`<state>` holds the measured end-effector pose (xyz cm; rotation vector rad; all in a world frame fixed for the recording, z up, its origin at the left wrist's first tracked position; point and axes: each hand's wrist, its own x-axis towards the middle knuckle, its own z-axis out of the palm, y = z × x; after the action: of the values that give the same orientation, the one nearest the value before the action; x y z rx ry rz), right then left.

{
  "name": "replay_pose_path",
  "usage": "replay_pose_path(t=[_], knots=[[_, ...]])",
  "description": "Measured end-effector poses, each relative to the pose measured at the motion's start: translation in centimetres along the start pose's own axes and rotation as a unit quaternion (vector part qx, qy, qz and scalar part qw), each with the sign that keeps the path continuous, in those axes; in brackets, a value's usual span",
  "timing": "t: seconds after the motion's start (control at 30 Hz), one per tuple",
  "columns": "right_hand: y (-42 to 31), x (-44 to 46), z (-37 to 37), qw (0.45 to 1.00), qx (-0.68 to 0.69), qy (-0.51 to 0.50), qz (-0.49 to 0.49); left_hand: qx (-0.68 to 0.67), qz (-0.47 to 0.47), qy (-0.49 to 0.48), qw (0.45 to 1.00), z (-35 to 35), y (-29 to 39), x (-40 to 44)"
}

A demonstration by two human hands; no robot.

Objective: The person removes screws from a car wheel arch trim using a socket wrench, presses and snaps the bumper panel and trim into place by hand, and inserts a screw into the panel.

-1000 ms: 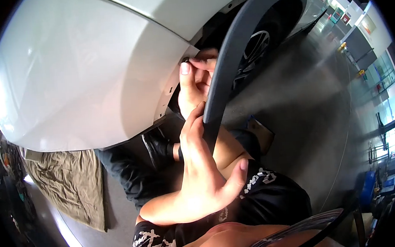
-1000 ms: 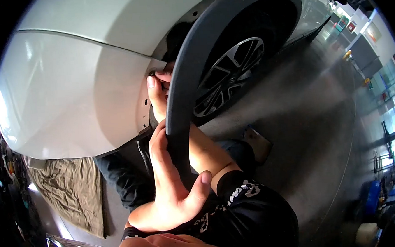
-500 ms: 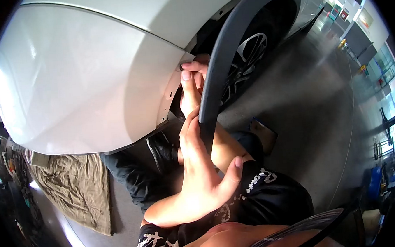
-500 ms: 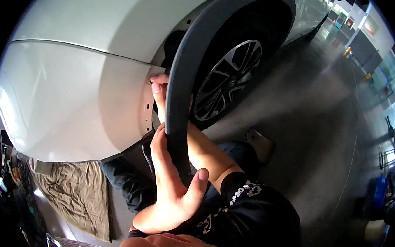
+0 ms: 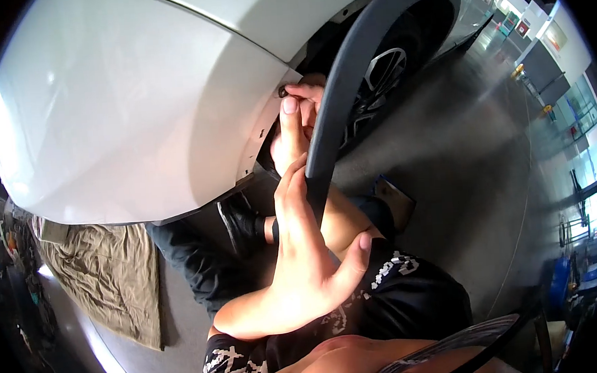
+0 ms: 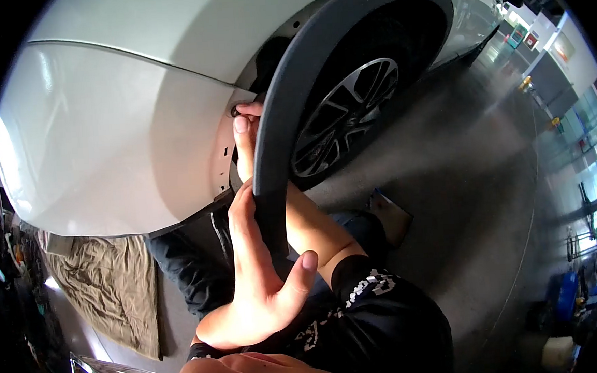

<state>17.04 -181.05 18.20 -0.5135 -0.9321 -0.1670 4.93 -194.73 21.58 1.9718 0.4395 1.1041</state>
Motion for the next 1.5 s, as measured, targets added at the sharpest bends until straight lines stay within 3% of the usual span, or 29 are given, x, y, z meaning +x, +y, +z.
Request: replay_pose_path(t=[0.23,0.43,0.63,0.73,0.77,0.97,1.07,1.1,1.2,1.33,1.43,1.5], knots=[[0.0,0.9,-2.1,0.997,0.007,-0.081,0.017,0.008,0.01,-0.003,1.0,-0.4,-0.1,0.0],[0.5,-0.2,-0.7,0.998,-0.015,-0.037,-0.039,-0.004,0.013,0.007,1.0,0.0,-0.2,-0.1],[-1.1,-0.9,0.2,0.993,-0.111,-0.016,0.026,-0.008,0.007,0.016,1.0,0.3,0.3,0.5],[-2.4,-1.5,1.1,0.992,-0.08,0.02,0.096,-0.011,0.011,0.024,1.0,0.7,0.3,-0.2],[-2.2,-1.4,1.2,0.993,-0.093,0.034,0.064,-0.009,0.011,0.028,1.0,0.9,0.2,-0.4],[-2.7,-1.7,1.3,0.988,-0.057,0.022,0.142,0.003,-0.013,0.026,1.0,0.7,0.3,-0.8],[-1.4,-1.8,0.6,0.99,-0.099,0.014,0.102,-0.027,-0.07,0.028,0.997,0.4,0.4,-0.7],[-0.2,-1.5,0.6,0.996,-0.076,0.029,0.036,-0.035,-0.077,0.036,0.996,0.4,0.4,-0.6],[0.2,-1.2,-0.6,0.996,-0.043,-0.025,0.076,-0.032,-0.047,0.042,0.997,0.3,-0.8,-0.7],[-0.5,-0.2,-0.8,0.997,-0.051,-0.044,0.021,-0.071,-0.087,0.037,0.993,-0.2,-0.1,-0.7],[-1.0,0.3,-1.9,0.991,-0.01,-0.07,0.11,-0.071,-0.086,0.032,0.993,-0.1,0.4,-0.5],[-0.6,0.2,-1.6,0.996,-0.03,-0.053,0.067,-0.058,-0.084,0.027,0.994,-0.2,0.6,-0.5]])
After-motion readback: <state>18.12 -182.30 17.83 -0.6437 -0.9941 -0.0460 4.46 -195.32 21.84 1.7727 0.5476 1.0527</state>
